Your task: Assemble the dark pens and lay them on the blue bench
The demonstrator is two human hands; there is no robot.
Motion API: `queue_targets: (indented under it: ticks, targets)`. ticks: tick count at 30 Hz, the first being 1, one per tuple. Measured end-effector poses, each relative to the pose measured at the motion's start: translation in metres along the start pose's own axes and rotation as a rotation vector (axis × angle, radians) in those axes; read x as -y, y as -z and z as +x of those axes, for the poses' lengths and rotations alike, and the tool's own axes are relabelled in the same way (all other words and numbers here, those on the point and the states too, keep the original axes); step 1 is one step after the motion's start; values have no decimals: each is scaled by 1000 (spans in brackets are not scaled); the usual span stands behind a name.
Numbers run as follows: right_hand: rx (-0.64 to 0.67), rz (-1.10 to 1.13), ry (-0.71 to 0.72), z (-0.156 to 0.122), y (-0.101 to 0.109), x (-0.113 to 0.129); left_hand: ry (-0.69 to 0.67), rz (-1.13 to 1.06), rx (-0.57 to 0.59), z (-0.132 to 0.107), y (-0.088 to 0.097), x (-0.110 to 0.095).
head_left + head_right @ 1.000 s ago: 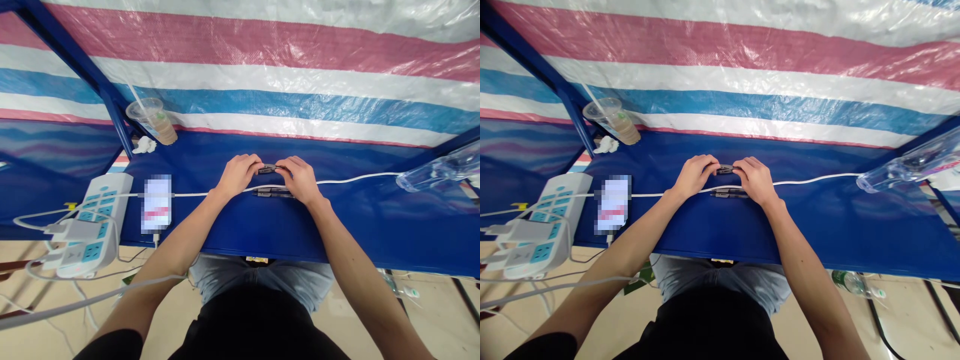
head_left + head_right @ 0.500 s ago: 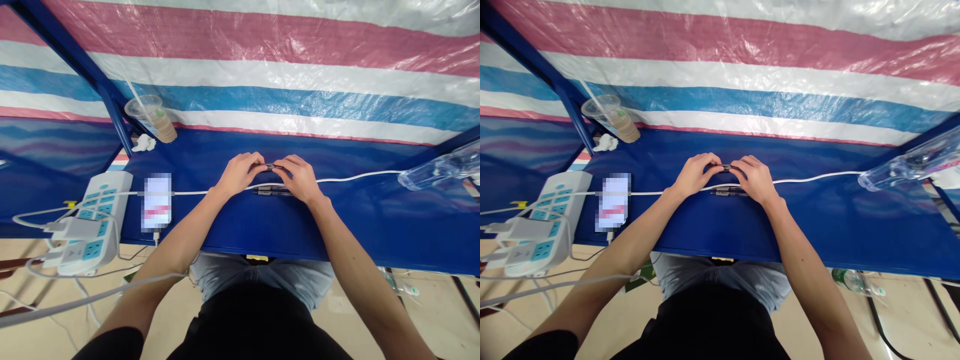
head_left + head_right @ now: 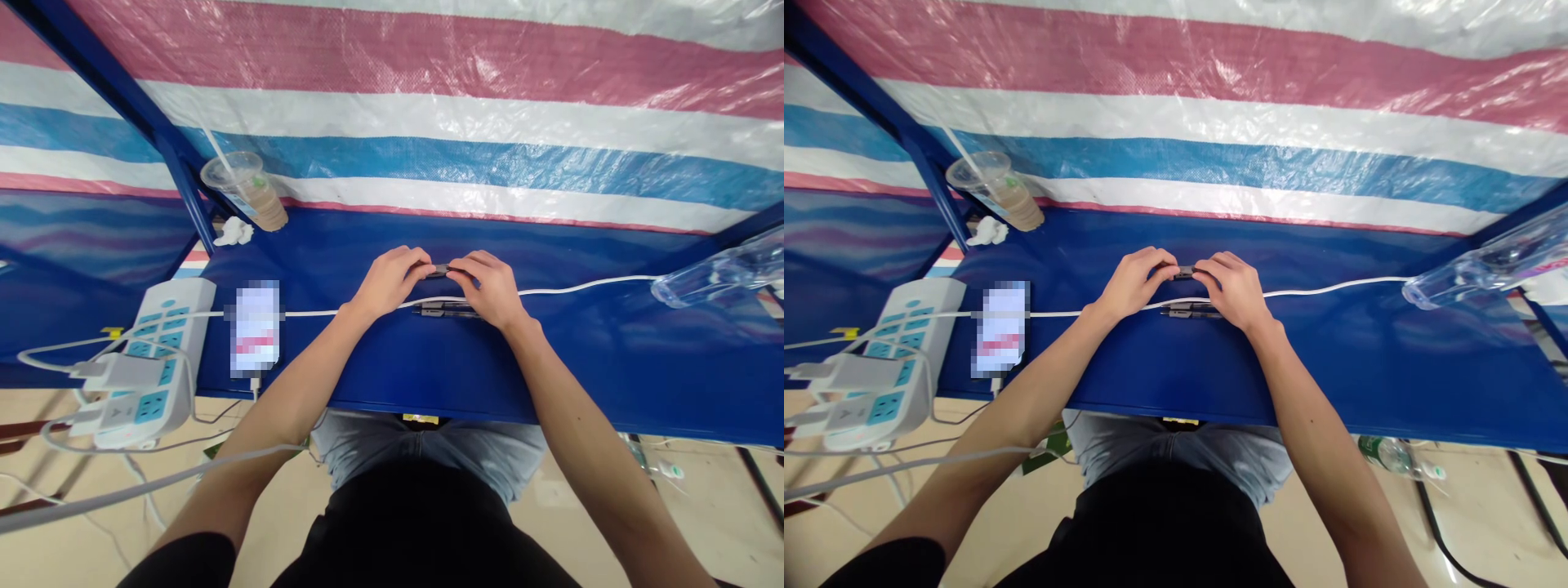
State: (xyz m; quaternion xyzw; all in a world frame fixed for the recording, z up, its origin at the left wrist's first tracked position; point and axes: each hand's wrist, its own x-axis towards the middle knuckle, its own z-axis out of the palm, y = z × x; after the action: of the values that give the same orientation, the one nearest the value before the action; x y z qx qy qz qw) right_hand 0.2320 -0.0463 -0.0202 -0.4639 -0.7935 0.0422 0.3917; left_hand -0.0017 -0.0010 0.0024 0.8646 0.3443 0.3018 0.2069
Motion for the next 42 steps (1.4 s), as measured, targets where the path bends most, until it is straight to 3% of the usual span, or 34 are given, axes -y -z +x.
queue_targets:
  ticks: [7,19,35,42]
  targets:
    - [-17,27,-28,1,0,1,-31,-70,22,-1,-1,-2]
    - [-14,36,-30,0,-2,3,-34,10,17,-1,-2,0]
    - [-71,53,53,1,-2,4,-1,16,35,-2,0,-3]
    - [-60,44,61,2,-1,5,-51,45,18,-1,1,-3]
